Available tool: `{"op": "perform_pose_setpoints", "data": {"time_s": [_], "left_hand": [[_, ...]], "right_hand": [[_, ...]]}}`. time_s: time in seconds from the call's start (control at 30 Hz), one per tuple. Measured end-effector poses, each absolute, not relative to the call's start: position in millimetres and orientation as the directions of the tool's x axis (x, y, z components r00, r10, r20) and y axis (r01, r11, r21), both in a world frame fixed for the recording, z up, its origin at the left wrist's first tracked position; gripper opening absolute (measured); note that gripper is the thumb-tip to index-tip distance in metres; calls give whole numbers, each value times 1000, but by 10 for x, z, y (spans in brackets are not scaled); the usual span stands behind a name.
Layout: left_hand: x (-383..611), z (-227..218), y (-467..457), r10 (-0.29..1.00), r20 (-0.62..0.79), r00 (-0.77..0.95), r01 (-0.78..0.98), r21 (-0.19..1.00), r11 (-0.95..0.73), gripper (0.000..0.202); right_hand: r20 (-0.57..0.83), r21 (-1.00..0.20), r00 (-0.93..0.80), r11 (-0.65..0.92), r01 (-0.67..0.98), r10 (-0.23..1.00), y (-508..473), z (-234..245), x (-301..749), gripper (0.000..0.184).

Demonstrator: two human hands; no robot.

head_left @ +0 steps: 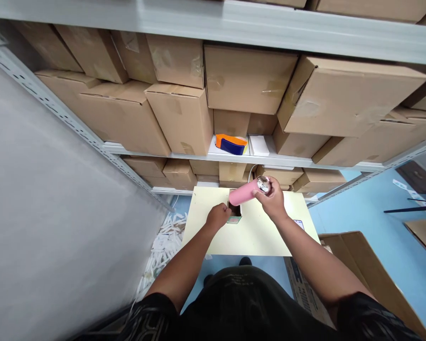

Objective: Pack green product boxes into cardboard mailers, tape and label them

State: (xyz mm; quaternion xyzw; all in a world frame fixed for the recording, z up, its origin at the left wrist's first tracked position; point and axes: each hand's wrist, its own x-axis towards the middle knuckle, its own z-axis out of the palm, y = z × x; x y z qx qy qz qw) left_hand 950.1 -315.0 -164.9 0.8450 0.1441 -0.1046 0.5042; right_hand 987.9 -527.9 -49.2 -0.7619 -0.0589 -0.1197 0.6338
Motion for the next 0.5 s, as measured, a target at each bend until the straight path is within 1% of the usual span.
{"op": "perform_pose_setpoints", "data": {"time_s": [0.13,0.2,0.27,0.37,0.43,0.5], "left_hand": [[9503,-1782,-3088,108,-393,913,407,863,-298,23],[9509,-1853,-3056,86,-433,897,441,874,-204,19],[9512,-1910,-3037,69,-461,885,466,877,-122,19],[9502,-1956,-3040,35,-475,879,476,879,-34,20],[9492,-1967,-3059,10,-469,883,469,883,-1,19],[9485,-1973,-3086,0,-460,888,460,888,17,19]], "right_hand": [[204,-961,979,-186,203,13,-5173,-740,9980,65],[168,-956,985,-237,173,43,-5179,-855,9978,65],[151,-932,986,-324,164,66,-5212,-941,9952,65],[182,-852,973,-471,230,145,-5255,-1037,9903,63],[201,-782,948,-543,306,245,-5253,-1113,9886,59],[191,-713,915,-591,378,355,-5230,-1221,9883,54]]}}
